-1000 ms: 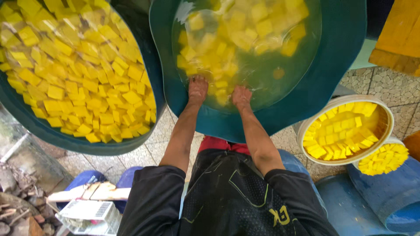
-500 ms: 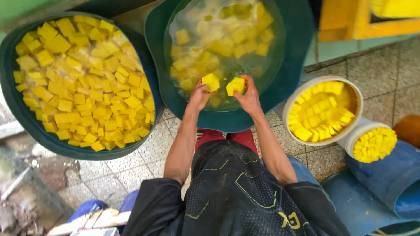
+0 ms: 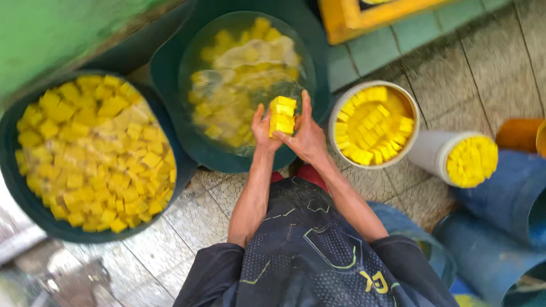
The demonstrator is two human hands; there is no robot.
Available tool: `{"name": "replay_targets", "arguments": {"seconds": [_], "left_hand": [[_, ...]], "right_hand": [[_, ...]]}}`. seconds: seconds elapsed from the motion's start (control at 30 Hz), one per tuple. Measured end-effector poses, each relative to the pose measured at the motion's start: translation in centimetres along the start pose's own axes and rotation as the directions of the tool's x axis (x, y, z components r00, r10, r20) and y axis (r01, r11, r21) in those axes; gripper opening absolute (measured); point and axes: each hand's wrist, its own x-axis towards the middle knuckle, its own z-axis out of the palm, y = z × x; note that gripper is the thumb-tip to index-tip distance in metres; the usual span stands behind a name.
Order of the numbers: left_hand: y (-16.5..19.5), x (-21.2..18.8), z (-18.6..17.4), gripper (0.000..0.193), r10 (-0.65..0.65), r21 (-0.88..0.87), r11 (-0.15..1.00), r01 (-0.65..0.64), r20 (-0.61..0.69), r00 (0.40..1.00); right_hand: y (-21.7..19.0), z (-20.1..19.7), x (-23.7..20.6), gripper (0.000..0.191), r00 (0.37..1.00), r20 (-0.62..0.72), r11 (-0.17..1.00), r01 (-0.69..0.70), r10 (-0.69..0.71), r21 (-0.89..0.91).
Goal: The person repeatedly scoops yellow mango cubes from a water-filled basin and transfers them into a white bucket. They use both hands to gather and move the cubes, occasionally adjusting the pile in the bucket.
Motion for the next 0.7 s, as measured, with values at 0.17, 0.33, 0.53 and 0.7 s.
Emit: {"name": "replay_targets", "arguments": {"seconds": [0.17,0.33,0.53,0.7], "left_hand": [[-4.7,-0.3,2.0,0.073,-0.218,0.397,0.897,0.195,0.013,0.976],[-8.8,0.7,3.5,0.067,-0.280,0.867,0.422,0.264,-0.152,0.948],[-9.4,-2.6,3.2,0.055,-0.167,0.851,0.387,0.355,-0.315,0.935],[-8.5,-6.3,2.7,0.050,-0.122,0.811,0.391,0.434,-0.422,0.898]], "right_hand": [[5.7,-0.6,-2.8,0.088,0.977,-0.035,0.885,-0.173,0.208,0.432],[14.2,-2.1,-5.7,0.041,0.909,0.020,0.133,-0.083,0.417,0.988],[23.2,-10.9,-2.7,0.028,0.756,-0.063,-0.233,0.280,0.652,0.931],[25.1,-15.2,0.0,0.045,0.650,0.013,-0.152,0.159,0.760,0.975]]}}
